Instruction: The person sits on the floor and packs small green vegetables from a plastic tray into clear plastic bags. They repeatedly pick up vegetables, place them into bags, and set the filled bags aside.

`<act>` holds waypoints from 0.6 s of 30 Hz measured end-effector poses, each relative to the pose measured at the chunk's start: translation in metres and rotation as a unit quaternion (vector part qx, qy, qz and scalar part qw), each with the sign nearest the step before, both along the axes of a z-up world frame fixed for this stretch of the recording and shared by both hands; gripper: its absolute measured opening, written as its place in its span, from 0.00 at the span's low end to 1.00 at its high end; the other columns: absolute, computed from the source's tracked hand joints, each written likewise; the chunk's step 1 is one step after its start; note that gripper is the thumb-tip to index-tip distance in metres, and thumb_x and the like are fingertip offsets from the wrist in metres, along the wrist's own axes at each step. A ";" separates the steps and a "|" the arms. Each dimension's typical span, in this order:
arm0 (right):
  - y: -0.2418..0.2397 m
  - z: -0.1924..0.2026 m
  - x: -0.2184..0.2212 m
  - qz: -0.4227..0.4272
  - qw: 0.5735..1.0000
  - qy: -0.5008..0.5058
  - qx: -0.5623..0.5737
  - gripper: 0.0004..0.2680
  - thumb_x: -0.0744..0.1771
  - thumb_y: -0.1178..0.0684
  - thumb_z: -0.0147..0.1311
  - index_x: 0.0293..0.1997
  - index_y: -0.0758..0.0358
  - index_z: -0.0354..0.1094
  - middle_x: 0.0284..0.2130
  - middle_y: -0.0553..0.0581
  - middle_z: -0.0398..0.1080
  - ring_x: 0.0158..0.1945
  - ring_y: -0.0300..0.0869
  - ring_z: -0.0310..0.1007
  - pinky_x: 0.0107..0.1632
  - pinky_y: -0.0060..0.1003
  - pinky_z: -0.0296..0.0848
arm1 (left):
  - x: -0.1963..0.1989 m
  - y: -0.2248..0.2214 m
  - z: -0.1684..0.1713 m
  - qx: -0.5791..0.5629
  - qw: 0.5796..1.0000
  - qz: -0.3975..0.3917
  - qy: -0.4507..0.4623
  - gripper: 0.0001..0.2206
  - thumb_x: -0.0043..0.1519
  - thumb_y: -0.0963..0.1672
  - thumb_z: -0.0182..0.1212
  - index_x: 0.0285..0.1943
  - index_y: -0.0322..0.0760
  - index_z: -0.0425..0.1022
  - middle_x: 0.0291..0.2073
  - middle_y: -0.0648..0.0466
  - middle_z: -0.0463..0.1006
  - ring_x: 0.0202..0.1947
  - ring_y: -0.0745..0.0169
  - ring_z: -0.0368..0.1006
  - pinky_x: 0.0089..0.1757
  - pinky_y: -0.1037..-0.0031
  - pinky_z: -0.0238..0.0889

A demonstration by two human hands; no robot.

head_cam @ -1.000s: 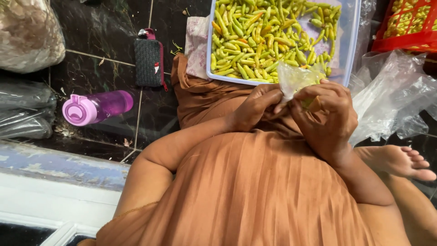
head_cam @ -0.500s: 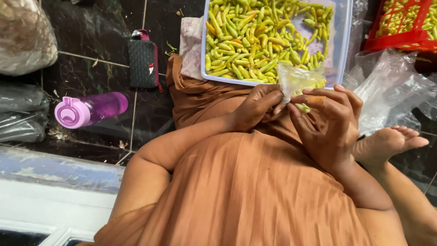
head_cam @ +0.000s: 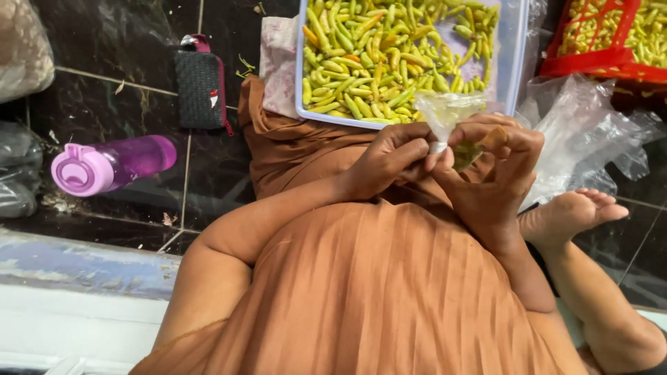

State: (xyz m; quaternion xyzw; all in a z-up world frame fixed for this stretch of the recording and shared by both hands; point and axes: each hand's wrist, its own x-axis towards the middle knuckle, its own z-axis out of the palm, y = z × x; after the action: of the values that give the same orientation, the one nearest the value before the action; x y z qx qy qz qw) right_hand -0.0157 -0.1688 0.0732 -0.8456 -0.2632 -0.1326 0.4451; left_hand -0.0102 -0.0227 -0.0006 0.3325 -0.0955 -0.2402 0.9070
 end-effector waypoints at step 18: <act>-0.013 -0.002 0.006 0.067 0.993 -0.079 -0.060 0.12 0.65 0.75 0.66 0.43 0.74 0.65 0.37 0.68 0.77 0.40 0.62 0.76 0.50 0.55 0.76 | 0.001 -0.024 -0.028 0.012 0.995 0.074 0.067 0.13 0.64 0.41 0.53 0.24 0.35 0.68 0.10 0.53 0.63 0.10 0.81 0.50 0.15 0.85 0.46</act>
State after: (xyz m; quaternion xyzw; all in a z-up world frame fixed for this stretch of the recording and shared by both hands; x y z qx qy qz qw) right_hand -0.0094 -0.1822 0.0709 -0.8379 -0.3611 -0.1529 0.3797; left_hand -0.0097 -0.0464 -0.0286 0.3326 -0.0065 -0.1953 0.9226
